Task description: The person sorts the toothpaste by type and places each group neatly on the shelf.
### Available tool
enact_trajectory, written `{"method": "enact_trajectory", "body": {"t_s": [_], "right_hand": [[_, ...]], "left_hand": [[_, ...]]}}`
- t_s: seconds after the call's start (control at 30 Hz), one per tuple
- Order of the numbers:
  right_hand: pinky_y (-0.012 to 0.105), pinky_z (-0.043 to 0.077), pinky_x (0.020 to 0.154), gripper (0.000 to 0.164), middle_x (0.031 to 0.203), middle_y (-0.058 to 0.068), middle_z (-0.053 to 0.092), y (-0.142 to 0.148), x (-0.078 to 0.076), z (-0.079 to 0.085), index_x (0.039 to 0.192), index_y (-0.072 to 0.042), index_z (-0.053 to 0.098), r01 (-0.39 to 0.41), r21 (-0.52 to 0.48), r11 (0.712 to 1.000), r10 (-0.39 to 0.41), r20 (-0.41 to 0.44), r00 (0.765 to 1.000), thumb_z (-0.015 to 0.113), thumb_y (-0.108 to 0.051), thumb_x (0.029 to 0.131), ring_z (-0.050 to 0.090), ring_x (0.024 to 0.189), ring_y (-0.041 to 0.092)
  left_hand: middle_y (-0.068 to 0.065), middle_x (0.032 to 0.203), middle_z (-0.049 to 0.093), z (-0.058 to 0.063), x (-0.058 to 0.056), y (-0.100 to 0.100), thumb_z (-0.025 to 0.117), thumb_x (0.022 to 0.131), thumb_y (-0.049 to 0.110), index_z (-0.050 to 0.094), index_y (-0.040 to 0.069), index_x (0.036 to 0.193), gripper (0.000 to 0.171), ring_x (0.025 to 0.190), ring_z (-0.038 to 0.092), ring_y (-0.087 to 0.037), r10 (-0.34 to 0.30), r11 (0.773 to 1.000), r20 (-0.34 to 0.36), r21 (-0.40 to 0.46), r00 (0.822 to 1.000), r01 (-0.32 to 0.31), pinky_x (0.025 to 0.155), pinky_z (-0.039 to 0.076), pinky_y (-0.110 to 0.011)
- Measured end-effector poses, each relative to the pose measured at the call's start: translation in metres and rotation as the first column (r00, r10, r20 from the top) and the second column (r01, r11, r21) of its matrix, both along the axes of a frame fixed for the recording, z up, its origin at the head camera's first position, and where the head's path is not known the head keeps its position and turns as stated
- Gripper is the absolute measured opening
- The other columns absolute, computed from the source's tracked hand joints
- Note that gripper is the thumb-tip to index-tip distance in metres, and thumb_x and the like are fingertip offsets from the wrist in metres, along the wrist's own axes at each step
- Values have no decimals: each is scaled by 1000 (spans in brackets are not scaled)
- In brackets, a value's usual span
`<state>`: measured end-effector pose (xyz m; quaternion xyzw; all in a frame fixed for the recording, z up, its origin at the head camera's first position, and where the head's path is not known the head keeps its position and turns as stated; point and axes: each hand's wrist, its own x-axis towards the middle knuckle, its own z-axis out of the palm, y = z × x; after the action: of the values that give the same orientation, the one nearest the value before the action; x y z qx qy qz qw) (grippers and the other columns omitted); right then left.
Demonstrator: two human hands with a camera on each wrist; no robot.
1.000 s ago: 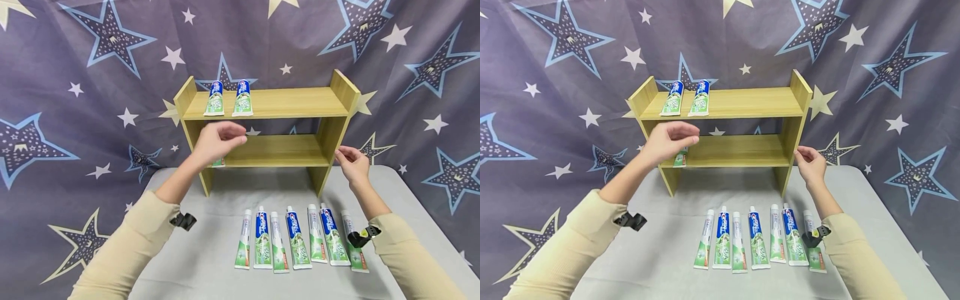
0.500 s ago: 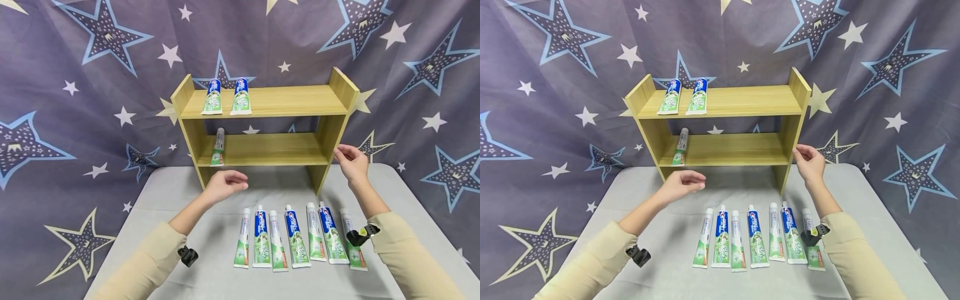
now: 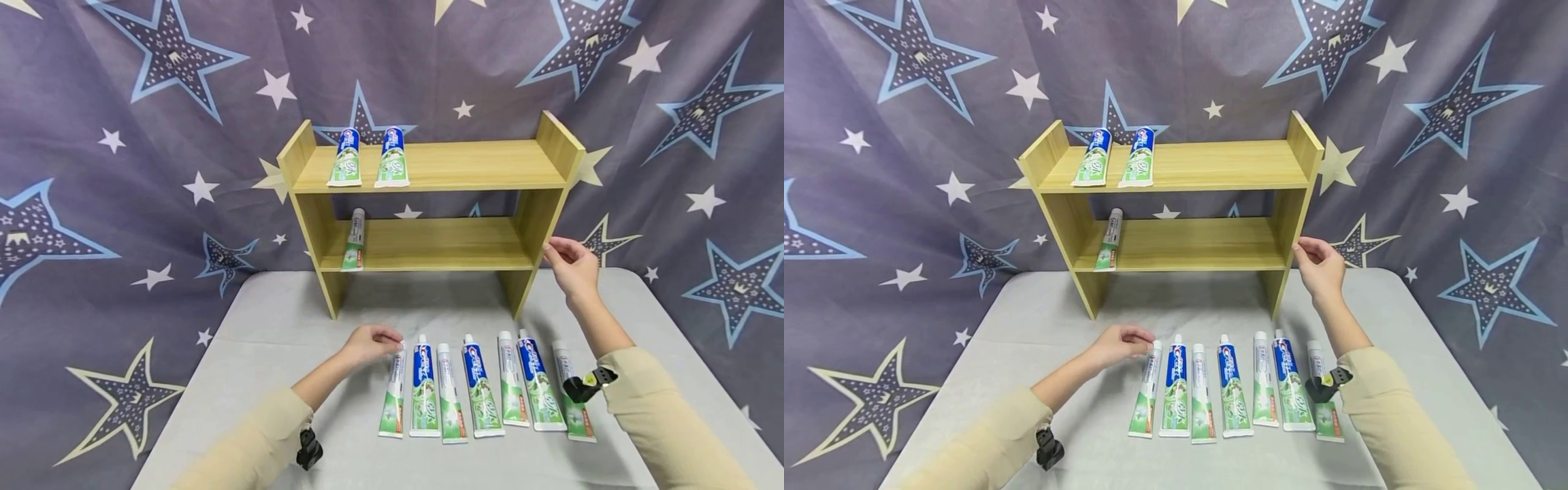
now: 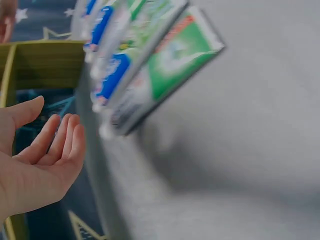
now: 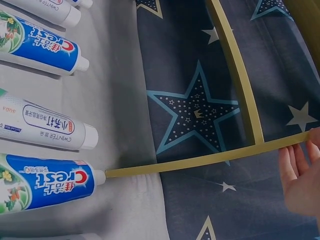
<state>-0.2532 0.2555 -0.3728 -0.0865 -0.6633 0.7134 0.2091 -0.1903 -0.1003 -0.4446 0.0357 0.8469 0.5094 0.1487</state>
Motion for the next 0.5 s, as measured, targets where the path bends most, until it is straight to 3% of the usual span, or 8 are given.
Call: {"method": "enact_trajectory", "body": {"t_s": [0.17, 0.33, 0.5], "right_hand": [[4, 53, 60, 22, 67, -19, 65, -1, 0, -2, 79, -20, 63, 10, 8, 1000, -10, -5, 1000, 65, 1, 86, 62, 63, -4], [4, 53, 60, 22, 67, -19, 64, -2, 0, -3, 79, -20, 63, 23, 17, 1000, -23, -17, 1000, 65, 1, 86, 61, 63, -5], [4, 53, 60, 22, 67, -19, 65, -2, 0, -3, 79, -20, 63, 26, 15, 1000, -26, -17, 1000, 65, 1, 86, 62, 64, -5]], "left_hand": [[-12, 87, 72, -22, 8, 1, 71, 81, 6, 69, -2, 98, 19, 76, 68, -21, 2, 999, 16, -48, 1000, -2, 68, 59, -28], [-12, 83, 71, -34, 12, 1, 70, 79, 3, 69, -2, 94, 16, 70, 64, -13, 22, 997, -22, -71, 1000, -24, 61, 54, -20], [-12, 82, 69, -42, 13, 2, 71, 75, -1, 67, -3, 94, 20, 67, 59, -11, 75, 994, -47, -78, 996, -79, 60, 54, -19]]}}
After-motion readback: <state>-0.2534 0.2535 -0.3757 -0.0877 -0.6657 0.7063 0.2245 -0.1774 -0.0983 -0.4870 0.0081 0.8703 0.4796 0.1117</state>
